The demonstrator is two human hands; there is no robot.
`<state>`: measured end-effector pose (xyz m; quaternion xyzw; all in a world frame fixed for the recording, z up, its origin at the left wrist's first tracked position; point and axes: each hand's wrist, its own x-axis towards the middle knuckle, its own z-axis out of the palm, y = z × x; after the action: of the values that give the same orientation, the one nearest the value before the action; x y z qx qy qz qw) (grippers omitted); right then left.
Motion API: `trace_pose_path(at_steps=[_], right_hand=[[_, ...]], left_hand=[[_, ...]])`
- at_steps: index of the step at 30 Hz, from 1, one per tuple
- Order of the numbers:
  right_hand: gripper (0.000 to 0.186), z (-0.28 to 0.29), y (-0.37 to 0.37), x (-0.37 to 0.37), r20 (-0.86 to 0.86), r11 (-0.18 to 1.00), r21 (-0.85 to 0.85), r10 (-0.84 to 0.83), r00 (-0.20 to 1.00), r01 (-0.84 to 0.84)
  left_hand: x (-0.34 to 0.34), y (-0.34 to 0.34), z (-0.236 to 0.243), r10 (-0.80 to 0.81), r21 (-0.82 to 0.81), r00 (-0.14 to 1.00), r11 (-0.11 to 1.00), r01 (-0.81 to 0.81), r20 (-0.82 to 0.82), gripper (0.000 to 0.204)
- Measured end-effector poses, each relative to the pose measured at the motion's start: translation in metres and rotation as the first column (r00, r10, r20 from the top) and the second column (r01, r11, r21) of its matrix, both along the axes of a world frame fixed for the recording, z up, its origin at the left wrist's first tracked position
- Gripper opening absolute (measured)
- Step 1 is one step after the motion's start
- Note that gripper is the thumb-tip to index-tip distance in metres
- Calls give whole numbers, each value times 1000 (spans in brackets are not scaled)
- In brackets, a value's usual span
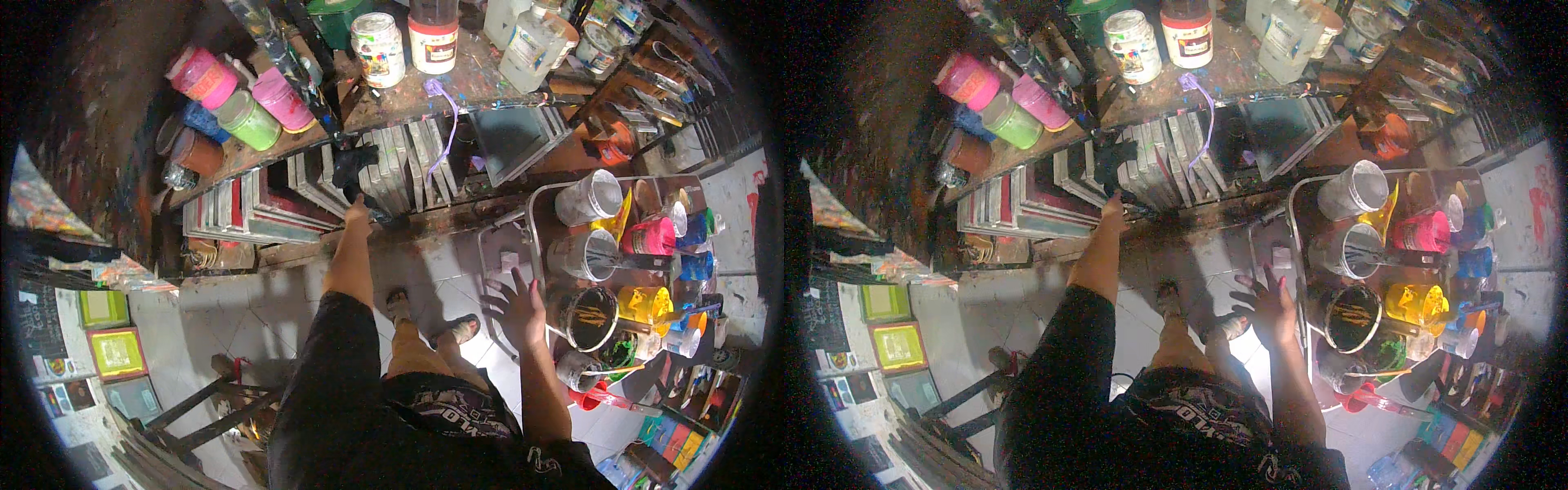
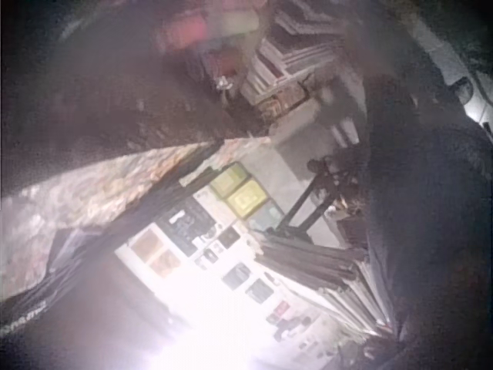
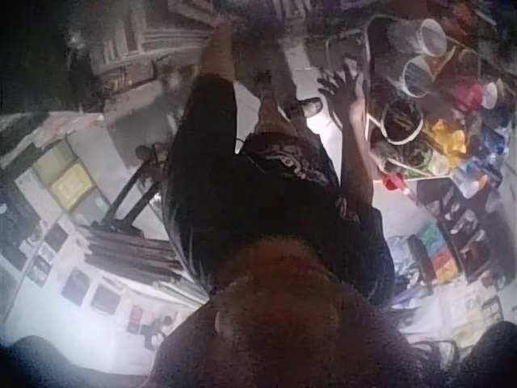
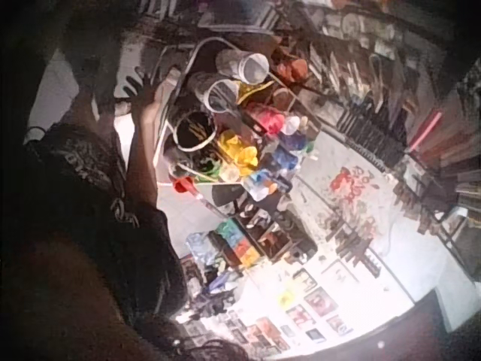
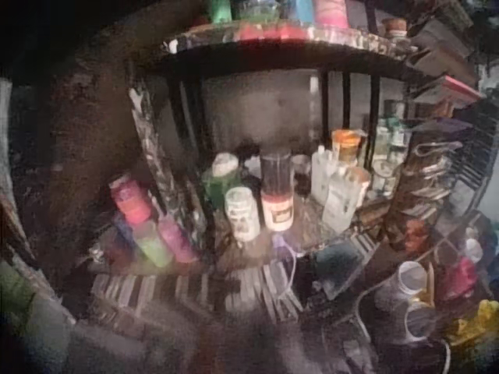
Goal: The person scoops pink ink from a container and spreads it evenly across a screen printing frame using a squeegee. The person repeatedly dips the squeegee into the ink and smooths the surface of the frame. The person then places the container and squeegee on a table and wipes their hands with a cloth.
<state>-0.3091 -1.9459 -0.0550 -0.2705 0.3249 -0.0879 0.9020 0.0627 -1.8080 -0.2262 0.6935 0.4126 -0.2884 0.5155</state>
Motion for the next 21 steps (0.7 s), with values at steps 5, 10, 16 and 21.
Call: trace_pose_path(at_steps=[5, 10, 16, 21], right_hand=[[77, -8, 3, 8, -71, 999, -15, -44, 997, 43], [75, -13, 3, 36, -54, 986, -159, 34, 998, -42], [82, -8, -3, 113, -10, 901, -399, 182, 983, -170], [89, 32, 36, 167, 253, 946, 143, 249, 935, -291]], left_hand=[[7, 10, 12, -985, 654, 163, 91, 751, -50, 53], [-24, 36, 64, -145, -133, 717, 939, 316, 682, 27], [-71, 46, 266, -252, -70, 452, 808, 585, 856, 30], [-93, 39, 350, 166, -365, 337, 615, 699, 927, 20]])
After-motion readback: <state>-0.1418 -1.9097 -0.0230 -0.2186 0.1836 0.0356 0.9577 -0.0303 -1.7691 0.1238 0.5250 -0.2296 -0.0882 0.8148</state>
